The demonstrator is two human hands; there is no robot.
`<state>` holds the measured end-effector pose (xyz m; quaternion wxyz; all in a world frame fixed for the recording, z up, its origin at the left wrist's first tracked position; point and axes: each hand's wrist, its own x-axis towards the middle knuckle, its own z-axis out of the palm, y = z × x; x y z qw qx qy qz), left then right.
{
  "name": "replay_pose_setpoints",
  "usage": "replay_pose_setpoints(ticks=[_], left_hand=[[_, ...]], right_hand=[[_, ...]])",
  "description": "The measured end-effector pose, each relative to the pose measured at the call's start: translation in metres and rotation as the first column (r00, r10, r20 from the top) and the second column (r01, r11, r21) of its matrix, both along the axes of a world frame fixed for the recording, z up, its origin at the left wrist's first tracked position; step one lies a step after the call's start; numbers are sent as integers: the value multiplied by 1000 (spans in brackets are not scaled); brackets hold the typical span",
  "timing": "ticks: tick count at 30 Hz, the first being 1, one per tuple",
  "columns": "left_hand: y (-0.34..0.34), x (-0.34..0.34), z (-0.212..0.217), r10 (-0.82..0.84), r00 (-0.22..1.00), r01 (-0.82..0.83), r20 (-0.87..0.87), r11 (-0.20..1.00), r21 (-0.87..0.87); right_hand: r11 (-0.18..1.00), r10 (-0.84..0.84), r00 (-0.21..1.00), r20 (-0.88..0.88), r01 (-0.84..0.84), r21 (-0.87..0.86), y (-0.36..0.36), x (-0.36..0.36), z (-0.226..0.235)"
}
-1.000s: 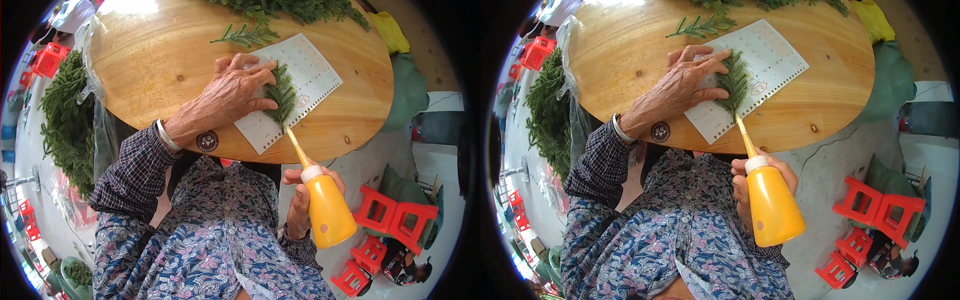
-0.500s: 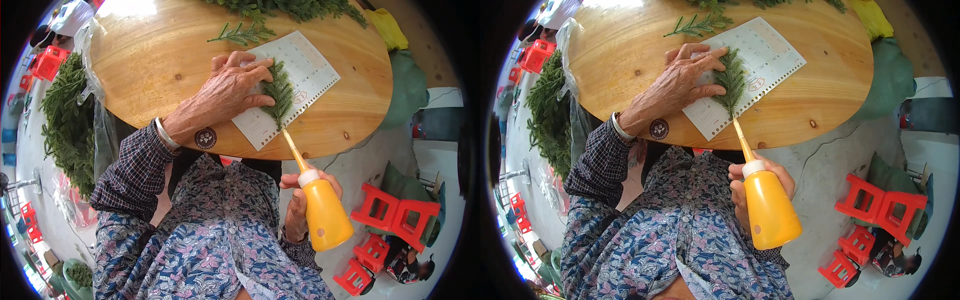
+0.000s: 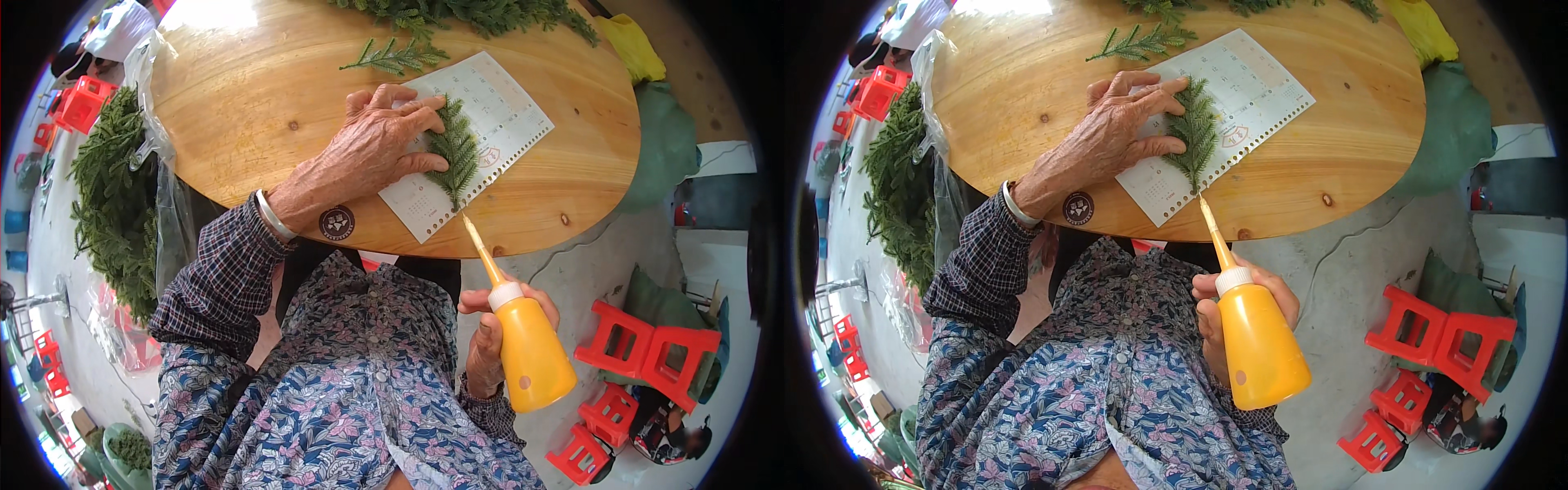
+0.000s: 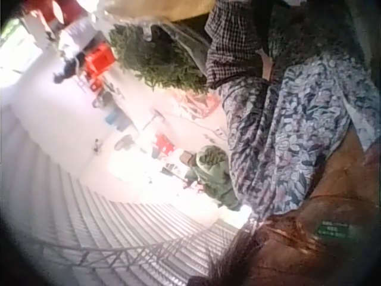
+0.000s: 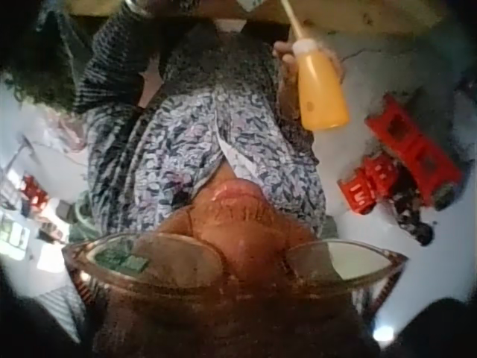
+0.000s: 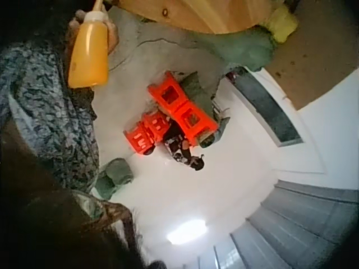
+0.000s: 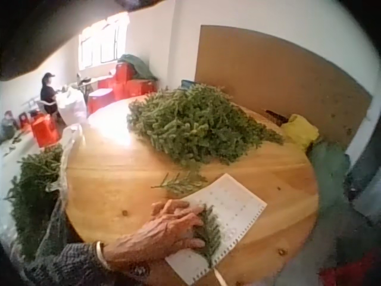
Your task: Applying glue to evergreen leaves and securing them onto a paper card.
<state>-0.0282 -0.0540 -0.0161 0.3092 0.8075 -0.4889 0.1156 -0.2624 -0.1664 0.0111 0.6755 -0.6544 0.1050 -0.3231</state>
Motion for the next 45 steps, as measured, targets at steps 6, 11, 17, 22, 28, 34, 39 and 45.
replay_pose_setpoints(ticks=[6, 11, 17, 22, 28, 34, 39, 45], left_hand=[[-3, 2, 1, 3, 1000, -3, -10, 1000, 12], [-1, 15, -9, 40, 999, -43, -28, 995, -86], [-2, 12, 2, 37, 996, -55, -76, 967, -249], [10, 20, 13, 69, 997, -73, -23, 954, -292], [80, 57, 26, 461, 886, -399, 43, 807, -434], [223, 38, 52, 915, 285, -749, 287, 399, -528], [243, 19, 32, 837, 29, -855, 547, 304, -421], [114, 27, 1, 504, 862, -507, -57, 853, -124]], right_hand=[[989, -84, 996, 36, 87, -118, -3, -1, -8], [988, -109, 987, 121, 121, -97, -13, 13, -20], [973, -226, 972, 61, 222, 68, -27, 42, -16], [968, -237, 968, 77, 229, 104, -54, 74, -18], [965, -246, 966, 87, 235, 119, -82, 102, -43], [931, -347, 937, 50, 338, 138, -96, 100, -54], [926, -306, 951, -35, 306, 221, -73, 97, -85], [893, -399, 916, -48, 400, 204, -64, 73, -61]])
